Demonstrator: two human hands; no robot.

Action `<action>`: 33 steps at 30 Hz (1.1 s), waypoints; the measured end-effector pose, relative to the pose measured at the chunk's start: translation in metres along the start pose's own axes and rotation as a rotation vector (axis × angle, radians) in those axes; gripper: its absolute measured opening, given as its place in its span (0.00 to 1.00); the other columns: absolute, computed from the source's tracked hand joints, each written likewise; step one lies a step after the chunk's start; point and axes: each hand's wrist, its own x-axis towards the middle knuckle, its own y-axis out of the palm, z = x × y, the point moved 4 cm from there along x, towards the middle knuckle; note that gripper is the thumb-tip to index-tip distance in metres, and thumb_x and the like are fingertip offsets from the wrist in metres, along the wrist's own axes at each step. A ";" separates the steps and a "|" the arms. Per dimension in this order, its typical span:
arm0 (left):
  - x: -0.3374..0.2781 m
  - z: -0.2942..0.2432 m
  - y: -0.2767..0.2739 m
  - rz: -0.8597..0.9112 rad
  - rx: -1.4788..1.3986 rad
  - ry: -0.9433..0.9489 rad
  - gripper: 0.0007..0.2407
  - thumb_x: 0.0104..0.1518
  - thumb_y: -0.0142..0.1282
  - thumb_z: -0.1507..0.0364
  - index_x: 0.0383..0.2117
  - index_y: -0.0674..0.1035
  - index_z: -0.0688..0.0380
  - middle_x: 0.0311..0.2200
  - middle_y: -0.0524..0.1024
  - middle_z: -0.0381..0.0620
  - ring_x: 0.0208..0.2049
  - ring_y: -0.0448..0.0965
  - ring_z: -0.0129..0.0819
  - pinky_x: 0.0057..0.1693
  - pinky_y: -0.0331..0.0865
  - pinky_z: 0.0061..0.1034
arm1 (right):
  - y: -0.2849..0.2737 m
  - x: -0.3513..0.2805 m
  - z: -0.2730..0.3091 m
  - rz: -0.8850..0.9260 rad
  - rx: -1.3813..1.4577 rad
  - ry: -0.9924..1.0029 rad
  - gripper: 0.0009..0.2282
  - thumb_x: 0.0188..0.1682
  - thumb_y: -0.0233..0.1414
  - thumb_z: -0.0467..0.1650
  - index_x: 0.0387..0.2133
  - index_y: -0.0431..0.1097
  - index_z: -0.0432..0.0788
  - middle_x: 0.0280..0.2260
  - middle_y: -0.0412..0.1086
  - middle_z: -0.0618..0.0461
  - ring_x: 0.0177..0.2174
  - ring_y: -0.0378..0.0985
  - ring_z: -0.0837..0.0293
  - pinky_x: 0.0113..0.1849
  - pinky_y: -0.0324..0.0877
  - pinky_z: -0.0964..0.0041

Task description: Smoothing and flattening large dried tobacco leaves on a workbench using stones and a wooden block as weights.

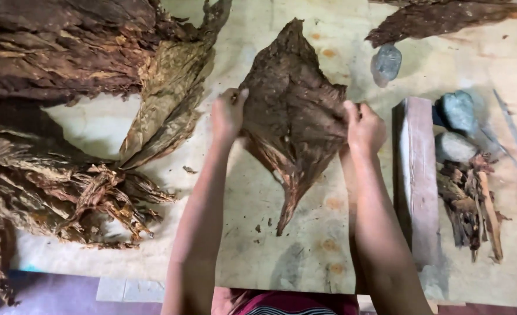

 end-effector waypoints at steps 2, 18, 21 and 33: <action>-0.014 -0.027 -0.016 0.041 -0.417 -0.114 0.18 0.54 0.56 0.55 0.43 0.77 0.52 0.41 0.76 0.53 0.47 0.75 0.48 0.53 0.65 0.42 | 0.000 0.002 -0.008 -0.018 0.140 0.056 0.16 0.52 0.49 0.50 0.27 0.73 0.56 0.18 0.71 0.54 0.26 0.77 0.50 0.33 0.71 0.56; -0.058 -0.284 0.003 0.590 -0.097 0.167 0.12 0.54 0.40 0.86 0.36 0.77 0.60 0.28 0.77 0.45 0.24 0.78 0.27 0.28 0.74 0.14 | -0.065 -0.011 0.050 -0.126 1.300 0.616 0.15 0.52 0.44 0.38 0.21 0.68 0.41 0.13 0.58 0.55 0.06 0.53 0.65 0.07 0.48 0.68; -0.089 -0.253 0.119 1.114 -0.566 0.317 0.26 0.55 0.48 0.64 0.59 0.62 0.63 0.47 0.73 0.71 0.17 0.83 0.46 0.25 0.82 0.33 | -0.023 0.000 0.009 -0.078 1.958 0.734 0.13 0.54 0.42 0.40 0.36 0.65 0.44 0.32 0.58 0.56 0.26 0.57 0.61 0.30 0.49 0.62; -0.110 -0.122 0.084 0.273 0.754 0.760 0.26 0.56 0.45 0.50 0.62 0.62 0.36 0.62 0.59 0.54 0.65 0.51 0.57 0.58 0.46 0.71 | 0.049 0.036 -0.099 0.067 0.795 0.301 0.33 0.37 0.61 0.26 0.58 0.60 0.60 0.53 0.57 0.48 0.44 0.75 0.57 0.46 0.73 0.66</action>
